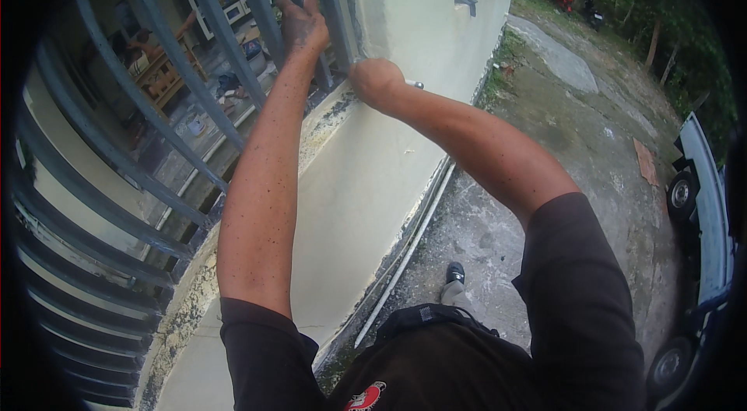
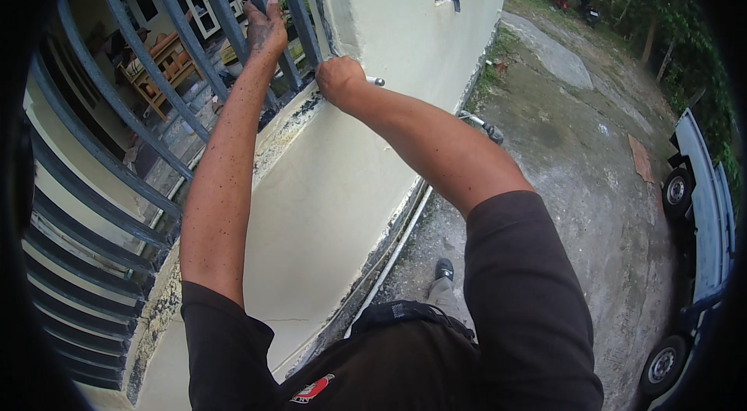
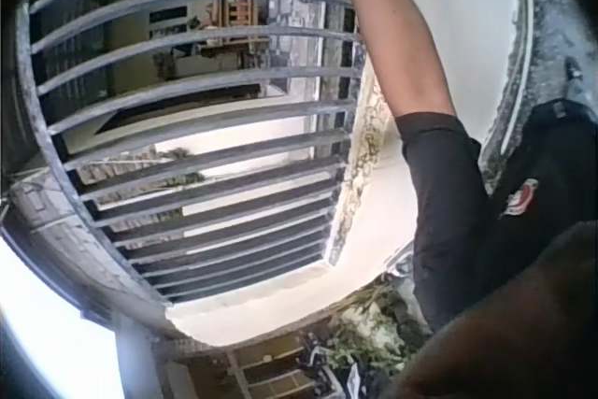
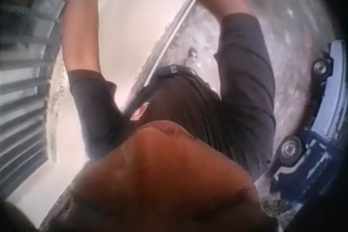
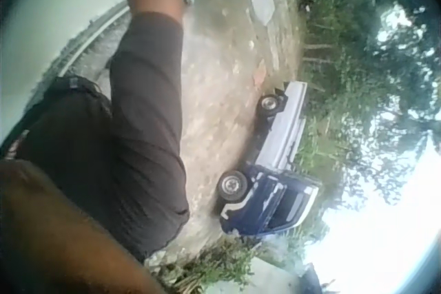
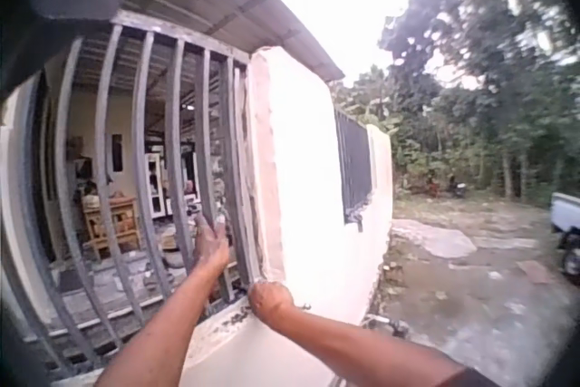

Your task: Scraping off old material or debris from a concrete ledge near window bars using a utility knife.

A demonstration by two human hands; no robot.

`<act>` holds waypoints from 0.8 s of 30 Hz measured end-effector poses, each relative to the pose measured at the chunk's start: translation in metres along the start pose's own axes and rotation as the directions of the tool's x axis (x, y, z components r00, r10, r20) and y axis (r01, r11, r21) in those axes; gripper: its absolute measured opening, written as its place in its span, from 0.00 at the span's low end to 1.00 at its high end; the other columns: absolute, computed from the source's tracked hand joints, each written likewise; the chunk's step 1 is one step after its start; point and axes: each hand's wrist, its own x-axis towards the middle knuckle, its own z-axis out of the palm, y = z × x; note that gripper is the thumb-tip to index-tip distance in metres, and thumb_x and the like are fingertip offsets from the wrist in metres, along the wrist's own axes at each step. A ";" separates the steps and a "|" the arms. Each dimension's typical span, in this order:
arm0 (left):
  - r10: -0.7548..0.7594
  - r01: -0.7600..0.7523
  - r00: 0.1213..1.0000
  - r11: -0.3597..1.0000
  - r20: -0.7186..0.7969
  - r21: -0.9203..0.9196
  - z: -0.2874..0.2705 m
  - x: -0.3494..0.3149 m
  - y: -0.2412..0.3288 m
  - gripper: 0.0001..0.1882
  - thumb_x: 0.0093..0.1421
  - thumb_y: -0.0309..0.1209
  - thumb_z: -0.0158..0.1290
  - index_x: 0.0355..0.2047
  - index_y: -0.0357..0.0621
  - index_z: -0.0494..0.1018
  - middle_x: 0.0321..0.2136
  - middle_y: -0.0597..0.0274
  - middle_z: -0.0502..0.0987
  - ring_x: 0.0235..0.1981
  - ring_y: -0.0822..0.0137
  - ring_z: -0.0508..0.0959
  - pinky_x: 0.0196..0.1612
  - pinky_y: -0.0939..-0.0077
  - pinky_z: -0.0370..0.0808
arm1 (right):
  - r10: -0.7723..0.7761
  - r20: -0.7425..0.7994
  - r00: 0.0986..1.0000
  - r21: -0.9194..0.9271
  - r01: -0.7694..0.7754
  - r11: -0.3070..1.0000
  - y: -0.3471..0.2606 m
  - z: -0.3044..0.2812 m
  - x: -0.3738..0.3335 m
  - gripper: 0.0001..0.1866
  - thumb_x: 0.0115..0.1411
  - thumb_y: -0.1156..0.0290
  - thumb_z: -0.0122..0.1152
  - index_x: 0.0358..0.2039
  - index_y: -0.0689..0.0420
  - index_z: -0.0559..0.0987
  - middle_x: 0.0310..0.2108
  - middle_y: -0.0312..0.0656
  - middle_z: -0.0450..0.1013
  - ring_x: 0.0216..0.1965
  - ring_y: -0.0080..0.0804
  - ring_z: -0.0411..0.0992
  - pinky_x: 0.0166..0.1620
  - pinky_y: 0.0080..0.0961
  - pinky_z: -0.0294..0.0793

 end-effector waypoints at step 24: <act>0.032 -0.028 0.999 0.995 -0.039 0.099 0.001 -0.003 0.012 0.25 0.70 0.41 0.44 0.54 0.32 0.55 0.49 0.31 0.70 0.51 0.34 0.74 0.54 0.46 0.70 | -0.010 0.011 1.000 -0.050 0.011 0.999 0.004 -0.014 -0.014 0.13 0.62 0.70 0.51 0.36 0.57 0.84 0.39 0.47 0.81 0.42 0.42 0.81 0.44 0.36 0.81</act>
